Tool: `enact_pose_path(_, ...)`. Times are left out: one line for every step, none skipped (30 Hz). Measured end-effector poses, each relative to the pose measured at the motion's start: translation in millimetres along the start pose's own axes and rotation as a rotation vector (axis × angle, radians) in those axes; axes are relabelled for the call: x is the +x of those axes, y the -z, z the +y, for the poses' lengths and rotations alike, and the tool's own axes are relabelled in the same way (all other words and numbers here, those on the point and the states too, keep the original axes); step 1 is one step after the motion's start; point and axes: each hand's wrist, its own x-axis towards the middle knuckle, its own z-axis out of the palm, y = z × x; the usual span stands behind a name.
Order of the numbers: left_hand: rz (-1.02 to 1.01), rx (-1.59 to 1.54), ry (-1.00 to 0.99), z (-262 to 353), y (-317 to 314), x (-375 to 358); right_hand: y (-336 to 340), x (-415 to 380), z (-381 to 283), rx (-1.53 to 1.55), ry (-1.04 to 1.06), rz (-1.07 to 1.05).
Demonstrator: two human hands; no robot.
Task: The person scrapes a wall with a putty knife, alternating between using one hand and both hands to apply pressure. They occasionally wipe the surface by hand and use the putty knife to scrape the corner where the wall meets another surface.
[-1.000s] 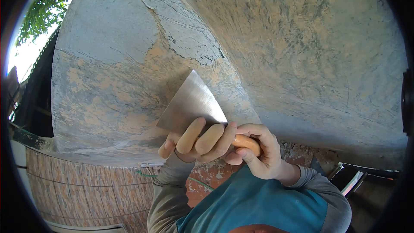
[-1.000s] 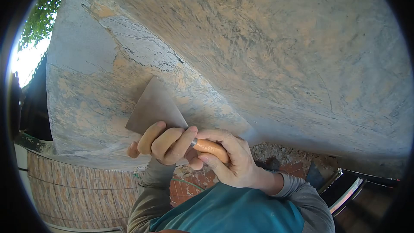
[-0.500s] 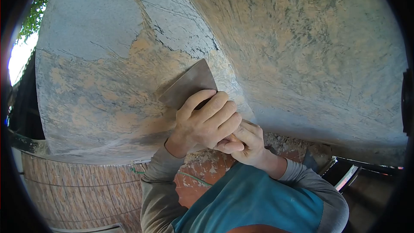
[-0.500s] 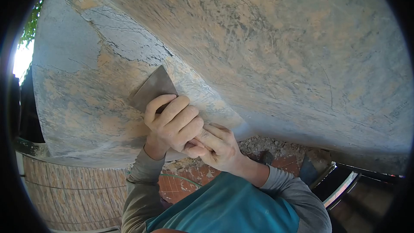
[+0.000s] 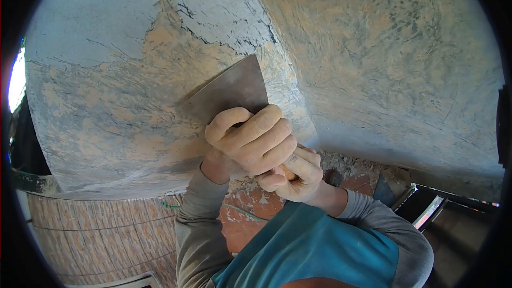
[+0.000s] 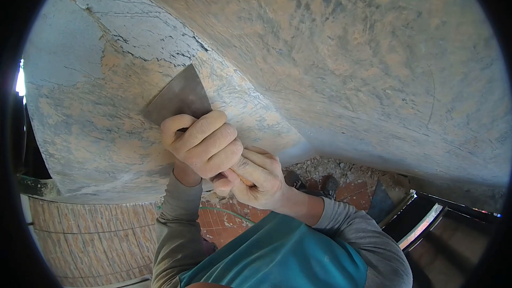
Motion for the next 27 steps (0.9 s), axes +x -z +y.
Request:
enact_pose_path(-0.01, -0.005, -0.01, -1.6, 0.9, -0.4, -1.4, 2.2, 1.0, -0.013, 0.02, 0.009)
enact_pose_path(-0.019, -0.01, -0.019, -3.0, 1.0, -1.2, -2.7, 3.0, 2.3, -0.027, 0.04, 0.017)
enact_pose_path(-0.009, -0.028, -0.006, -4.4, -0.7, -1.9, -3.4, 1.6, 3.2, -0.042, 0.017, 0.018)
enact_pose_path(0.006, -0.045, 0.007, -5.5, -4.3, -1.5, -2.1, 0.6, 4.6, -0.058, -0.001, 0.017)
enact_pose_path(0.021, -0.064, 0.02, -4.1, -6.5, -1.1, 0.1, -0.6, 5.6, -0.076, -0.021, 0.017)
enact_pose_path(0.022, -0.042, 0.04, 0.5, -10.1, -3.2, 4.6, -4.6, 11.3, -0.093, -0.018, 0.006)
enact_pose_path(0.029, -0.051, 0.068, 4.8, -11.0, -3.4, 7.8, -4.9, 9.6, -0.099, -0.01, -0.005)
enact_pose_path(0.041, -0.059, 0.091, 8.2, -11.7, -2.4, 10.9, -3.0, 8.3, -0.107, 0.005, -0.016)
enact_pose_path(0.058, -0.067, 0.111, 9.2, -13.4, -0.5, 13.7, 0.1, 7.8, -0.118, 0.025, -0.025)
enact_pose_path(0.065, -0.061, 0.098, 7.8, -13.9, 0.5, 9.3, 3.3, 6.7, -0.096, 0.048, 0.015)
enact_pose_path(0.067, -0.06, 0.089, 5.9, -12.7, -0.1, 9.6, 2.9, 5.1, -0.093, 0.015, 0.005)
enact_pose_path(0.064, -0.063, 0.081, 5.6, -12.7, -1.4, 10.0, 0.8, 3.0, -0.089, -0.024, -0.002)
enact_pose_path(0.058, -0.07, 0.09, 7.9, -13.7, -2.6, 10.3, -2.3, 0.8, -0.084, -0.07, -0.008)
enact_pose_path(0.049, -0.077, 0.1, 10.5, -13.1, -3.7, 10.5, -3.4, -0.1, -0.075, -0.061, -0.007)
enact_pose_path(0.043, -0.079, 0.106, 11.5, -12.4, -3.4, 10.8, -6.6, -1.4, -0.071, -0.081, -0.011)
enact_pose_path(0.043, -0.07, 0.107, 10.0, -12.5, -1.6, 11.8, -7.2, 0.9, -0.069, -0.083, -0.016)
enact_pose_path(0.045, -0.058, 0.105, 8.5, -12.6, 0.3, 13.1, -5.1, 4.0, -0.067, -0.08, -0.021)
enact_pose_path(0.043, -0.051, 0.102, 6.7, -13.6, 1.9, 13.5, 1.0, 3.9, -0.068, -0.062, -0.022)
enact_pose_path(0.062, -0.049, 0.089, 3.5, -14.6, 6.0, 13.3, 7.7, 0.8, -0.067, -0.054, -0.024)
enact_pose_path(0.079, -0.047, 0.079, -1.0, -14.7, 13.2, 13.3, 11.3, -0.7, -0.065, -0.049, -0.027)
enact_pose_path(0.089, -0.045, 0.076, -1.8, -12.8, 16.2, 13.6, 8.2, -2.1, -0.055, -0.077, -0.019)
enact_pose_path(0.042, -0.061, 0.116, 3.3, -10.5, 14.8, 13.9, 3.3, -4.7, -0.041, -0.108, -0.014)
enact_pose_path(0.059, -0.057, 0.123, 5.9, -12.9, 12.7, 15.5, 4.5, -3.1, -0.031, -0.113, -0.015)
enact_pose_path(0.083, -0.053, 0.123, 7.0, -17.2, 11.8, 16.2, 5.8, -1.7, -0.025, -0.08, -0.01)
enact_pose_path(0.098, -0.057, 0.127, 7.2, -19.6, 12.1, 17.1, 10.6, -1.2, -0.022, -0.083, -0.025)
enact_pose_path(0.147, -0.02, 0.102, 2.8, -21.9, 13.1, 17.4, 15.3, -3.8, -0.019, -0.097, -0.036)
enact_pose_path(0.138, -0.029, 0.096, -1.6, -20.2, 21.5, 17.8, 19.3, -6.9, -0.016, -0.12, -0.05)
